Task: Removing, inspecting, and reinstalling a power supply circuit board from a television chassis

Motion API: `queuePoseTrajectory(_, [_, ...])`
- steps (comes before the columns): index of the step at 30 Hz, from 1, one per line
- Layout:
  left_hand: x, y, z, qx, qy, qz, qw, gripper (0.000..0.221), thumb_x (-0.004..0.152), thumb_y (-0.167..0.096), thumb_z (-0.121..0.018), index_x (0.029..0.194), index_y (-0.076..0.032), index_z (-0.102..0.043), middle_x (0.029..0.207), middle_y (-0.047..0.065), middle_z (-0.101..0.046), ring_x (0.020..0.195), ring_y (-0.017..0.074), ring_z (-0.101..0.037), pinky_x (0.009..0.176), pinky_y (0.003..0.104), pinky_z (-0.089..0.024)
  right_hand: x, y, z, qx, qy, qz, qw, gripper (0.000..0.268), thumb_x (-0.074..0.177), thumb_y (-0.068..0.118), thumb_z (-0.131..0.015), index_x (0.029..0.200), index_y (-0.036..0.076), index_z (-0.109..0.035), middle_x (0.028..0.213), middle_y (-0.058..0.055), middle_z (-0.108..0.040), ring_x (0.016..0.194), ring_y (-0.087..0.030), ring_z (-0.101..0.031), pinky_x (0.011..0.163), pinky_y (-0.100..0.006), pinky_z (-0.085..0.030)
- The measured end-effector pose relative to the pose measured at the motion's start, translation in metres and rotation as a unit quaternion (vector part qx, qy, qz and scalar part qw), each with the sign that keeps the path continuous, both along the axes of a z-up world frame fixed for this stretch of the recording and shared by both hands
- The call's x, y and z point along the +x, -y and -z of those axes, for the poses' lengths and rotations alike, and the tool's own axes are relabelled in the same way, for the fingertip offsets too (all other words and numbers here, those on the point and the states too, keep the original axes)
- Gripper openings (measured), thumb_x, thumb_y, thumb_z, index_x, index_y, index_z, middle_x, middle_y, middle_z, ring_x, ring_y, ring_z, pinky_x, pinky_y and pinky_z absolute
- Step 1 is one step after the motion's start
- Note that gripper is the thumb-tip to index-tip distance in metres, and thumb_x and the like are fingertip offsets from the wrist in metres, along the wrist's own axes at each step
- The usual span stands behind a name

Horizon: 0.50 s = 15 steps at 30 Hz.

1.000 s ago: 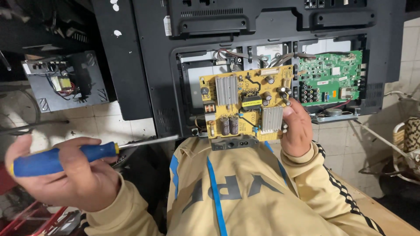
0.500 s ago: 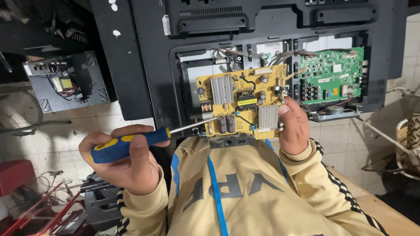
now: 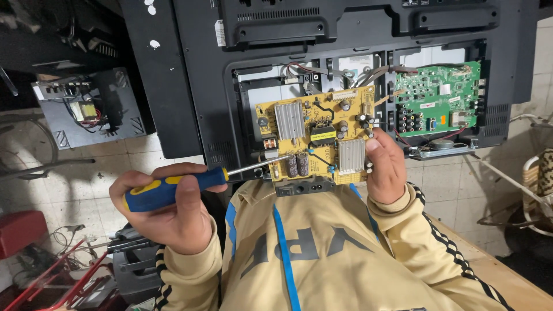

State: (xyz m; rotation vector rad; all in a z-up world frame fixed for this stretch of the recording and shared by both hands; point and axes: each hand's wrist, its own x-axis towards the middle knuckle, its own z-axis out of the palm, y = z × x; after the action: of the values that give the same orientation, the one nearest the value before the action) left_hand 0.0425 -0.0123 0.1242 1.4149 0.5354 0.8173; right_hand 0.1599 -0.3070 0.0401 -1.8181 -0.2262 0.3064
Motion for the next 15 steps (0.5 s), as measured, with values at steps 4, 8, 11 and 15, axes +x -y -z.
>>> queuePoseTrajectory(4, [-0.0005,0.0014,0.0007,0.012,0.010,-0.005,1.000,0.045,0.105,-0.016,-0.074,0.127,-0.013,-0.034,0.090,0.028,-0.066,0.058,0.0337,-0.067,0.052,0.042,-0.067,-0.0006,0.0019,0.0037,0.005,0.000,0.011,1.000,0.037,0.117,0.036,-0.044,0.090,0.013,-0.057,0.076,0.005,-0.045,0.072,-0.011,-0.037,0.071,-0.032,-0.030])
queuePoseTrajectory(8, [-0.0016,0.0000,0.0012,0.002,0.020,-0.013,1.000,0.041,0.107,-0.016,-0.069,0.129,-0.017,-0.035,0.089,0.028,-0.063,0.056,0.0324,-0.060,0.048,0.044,-0.062,-0.0019,0.0002,0.0017,0.008,-0.001,0.017,1.000,0.035,0.116,0.035,-0.045,0.093,0.012,-0.058,0.078,0.005,-0.046,0.074,-0.011,-0.039,0.071,-0.032,-0.031])
queuePoseTrajectory(11, [0.0010,0.0045,0.0000,0.000,0.023,-0.003,1.000,0.043,0.106,-0.017,-0.072,0.128,-0.016,-0.035,0.090,0.029,-0.065,0.052,0.0329,-0.061,0.049,0.042,-0.063,-0.0028,0.0000,0.0015,0.007,-0.002,0.019,1.000,0.037,0.116,0.038,-0.046,0.094,0.011,-0.059,0.077,0.006,-0.045,0.074,-0.011,-0.038,0.071,-0.031,-0.031])
queuePoseTrajectory(15, [0.0032,0.0080,0.0030,0.014,0.026,0.012,1.000,0.044,0.106,-0.018,-0.070,0.129,-0.013,-0.034,0.088,0.031,-0.063,0.057,0.0329,-0.064,0.050,0.041,-0.065,-0.0026,0.0007,-0.0007,-0.011,0.016,0.001,1.000,0.040,0.117,0.037,-0.043,0.087,0.013,-0.054,0.075,0.004,-0.041,0.071,-0.012,-0.036,0.069,-0.033,-0.028])
